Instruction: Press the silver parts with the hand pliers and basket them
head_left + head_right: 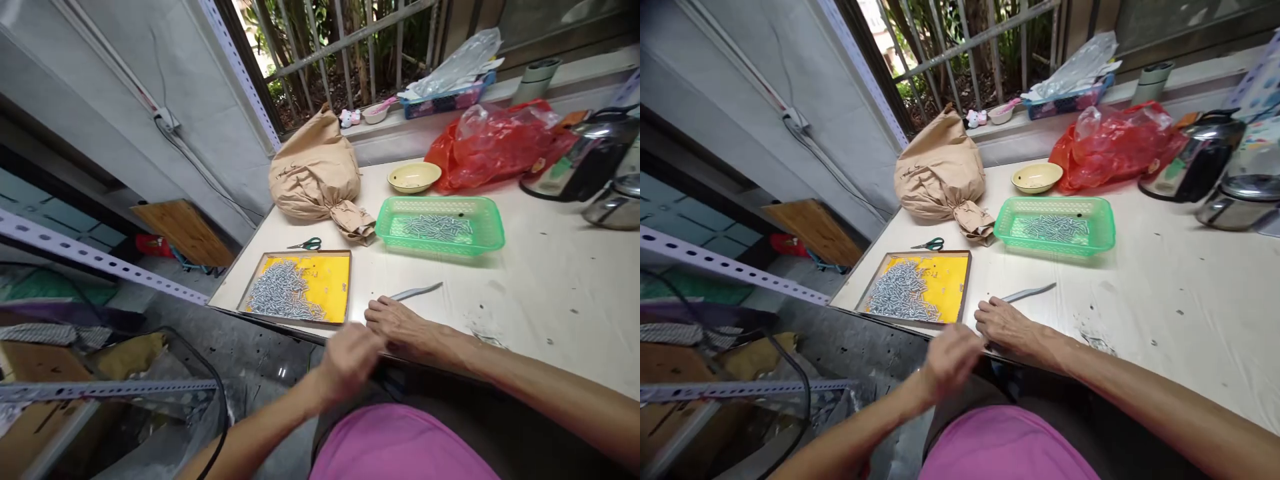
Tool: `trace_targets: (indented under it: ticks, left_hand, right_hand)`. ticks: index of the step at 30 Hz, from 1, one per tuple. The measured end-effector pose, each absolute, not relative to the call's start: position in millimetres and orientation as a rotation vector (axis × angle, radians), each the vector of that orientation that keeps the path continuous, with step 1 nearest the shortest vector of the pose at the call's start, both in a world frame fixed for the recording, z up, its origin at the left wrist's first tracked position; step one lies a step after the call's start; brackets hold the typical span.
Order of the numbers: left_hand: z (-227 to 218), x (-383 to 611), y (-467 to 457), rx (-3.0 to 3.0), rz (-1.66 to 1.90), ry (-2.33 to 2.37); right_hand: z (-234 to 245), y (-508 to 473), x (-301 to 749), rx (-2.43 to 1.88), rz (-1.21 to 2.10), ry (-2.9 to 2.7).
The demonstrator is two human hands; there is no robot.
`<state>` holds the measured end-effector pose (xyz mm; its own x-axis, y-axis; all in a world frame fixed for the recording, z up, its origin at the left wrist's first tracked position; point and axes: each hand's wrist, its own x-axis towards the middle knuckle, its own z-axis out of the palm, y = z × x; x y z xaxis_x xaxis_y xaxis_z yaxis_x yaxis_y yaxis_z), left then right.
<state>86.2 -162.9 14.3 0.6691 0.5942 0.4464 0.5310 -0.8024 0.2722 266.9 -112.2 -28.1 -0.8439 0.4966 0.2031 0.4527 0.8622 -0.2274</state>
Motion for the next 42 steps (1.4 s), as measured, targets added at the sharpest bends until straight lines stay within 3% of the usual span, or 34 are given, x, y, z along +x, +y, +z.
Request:
trace_targets:
  ticks: [3,7,12,20,31,37,42]
  left_hand:
    - [24.8,34.6,-111.8,2.583,0.784,1.648]
    - [19.6,-14.6,-58.6,2.503,0.410,1.951]
    - [9.8,-26.5,-40.8,2.539,0.079,1.878]
    - [0.4,-36.9,-25.0,2.679,0.070,1.725]
    - [14.2,-16.5,-11.6,2.744,-0.323,1.610]
    - [20.3,-12.2,-21.3,2.697,-0.458,1.606]
    - [13.6,-12.0,-25.0,2.733,-0.327,1.610]
  right_hand:
    - [-25.5,-110.3,268.9,-0.744,0.425,-2.517]
    - [10.2,-90.5,284.8,-0.899,0.390,-2.063]
    - [50.1,-37.2,335.5,-1.214,0.021,-1.757]
    - [44.9,-2.4,397.7,-1.538,-0.132,-1.807]
    - [1.1,-138.4,346.7,-1.414,0.472,-2.269]
    - [-32.6,-165.5,339.9,-1.423,0.454,-2.298]
    - [-46.1,-169.8,340.4,-1.371,0.361,-2.278]
